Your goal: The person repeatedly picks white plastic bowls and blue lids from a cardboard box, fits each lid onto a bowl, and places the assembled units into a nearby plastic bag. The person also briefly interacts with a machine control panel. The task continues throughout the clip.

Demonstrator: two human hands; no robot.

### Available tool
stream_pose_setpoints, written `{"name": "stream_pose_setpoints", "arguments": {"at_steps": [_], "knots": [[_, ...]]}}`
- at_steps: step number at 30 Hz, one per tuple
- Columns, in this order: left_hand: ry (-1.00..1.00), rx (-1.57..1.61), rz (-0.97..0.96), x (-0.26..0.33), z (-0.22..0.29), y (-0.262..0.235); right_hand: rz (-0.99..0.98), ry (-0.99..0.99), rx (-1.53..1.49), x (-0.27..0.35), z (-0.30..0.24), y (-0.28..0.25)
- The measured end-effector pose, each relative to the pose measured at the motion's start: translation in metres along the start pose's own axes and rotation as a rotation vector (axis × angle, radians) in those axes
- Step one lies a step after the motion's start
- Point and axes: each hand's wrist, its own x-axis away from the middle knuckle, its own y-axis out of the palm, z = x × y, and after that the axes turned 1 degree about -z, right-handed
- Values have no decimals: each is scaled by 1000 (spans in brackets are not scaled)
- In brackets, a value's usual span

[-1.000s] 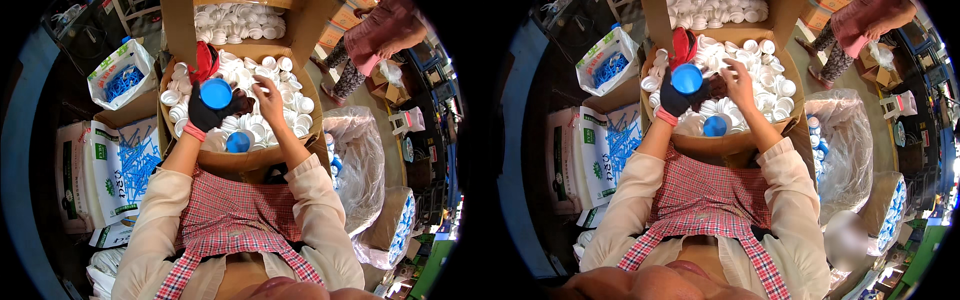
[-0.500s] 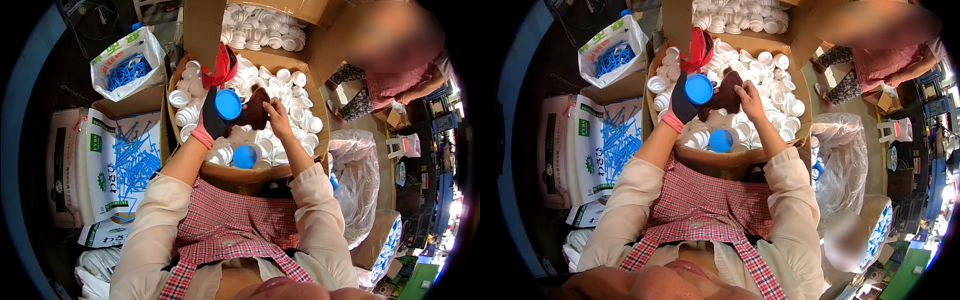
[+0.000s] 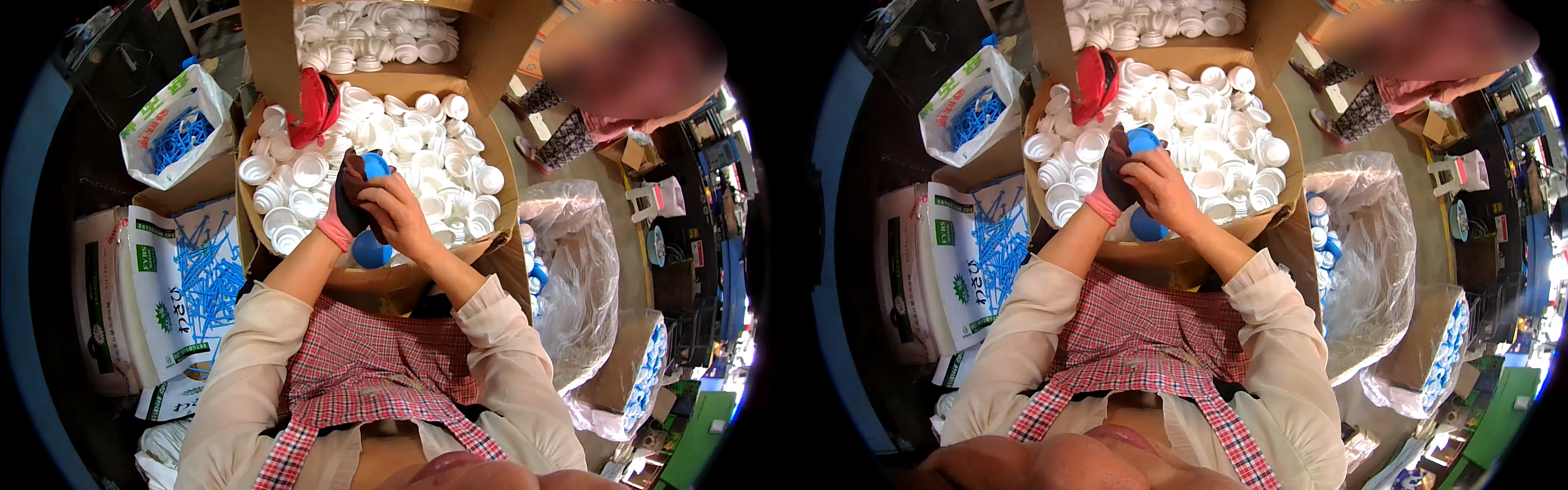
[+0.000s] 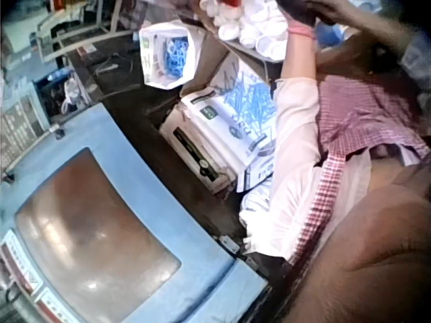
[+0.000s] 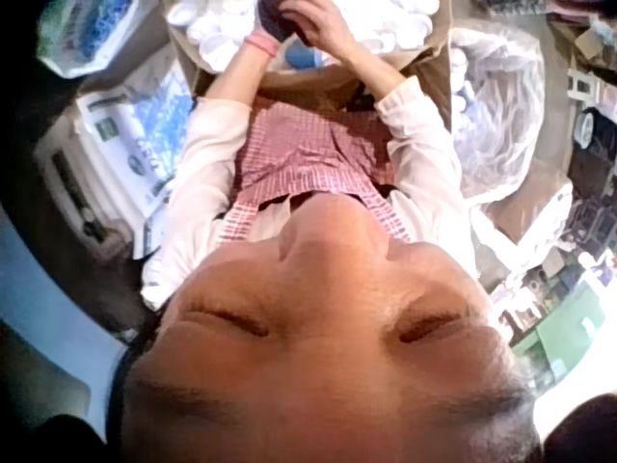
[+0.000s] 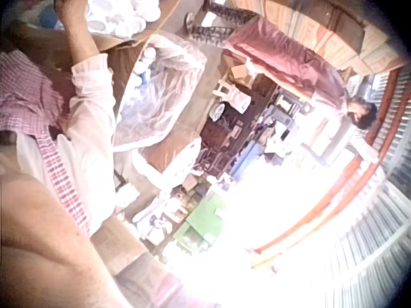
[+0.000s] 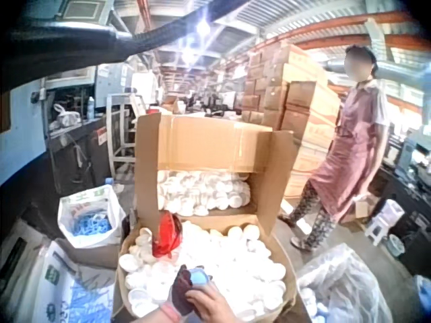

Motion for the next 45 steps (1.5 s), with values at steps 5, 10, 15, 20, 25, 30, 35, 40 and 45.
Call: {"name": "stream_pose_setpoints", "arguments": {"at_steps": [5, 10, 15, 20, 25, 30, 35, 40, 45], "knots": [[648, -1301, -66, 1, 55, 53, 195, 142, 187, -1, 33, -30], [148, -622, 156, -5, 45, 5, 182, 409, 326, 22, 80, -57], [-60, -1410, -138, 8, 42, -7, 345, 659, -193, 33, 83, -108], [-421, -1667, -602, 45, 16, 41, 309, 702, -385, 38, 71, -123], [-520, -1557, -470, 43, 11, 36, 151, 715, -302, 39, 72, -108], [-224, -877, -104, 26, 27, 1, 66, 780, -544, 43, 64, -87], [-67, -175, 78, 11, 2, -21, 80, 742, -357, 17, 29, -50], [117, -33, 29, 4, -17, 22, 136, 581, -214, -1, 1, -15], [-103, 866, -126, -10, -13, 5, -6, 307, -8, 3, 5, -1]]}}
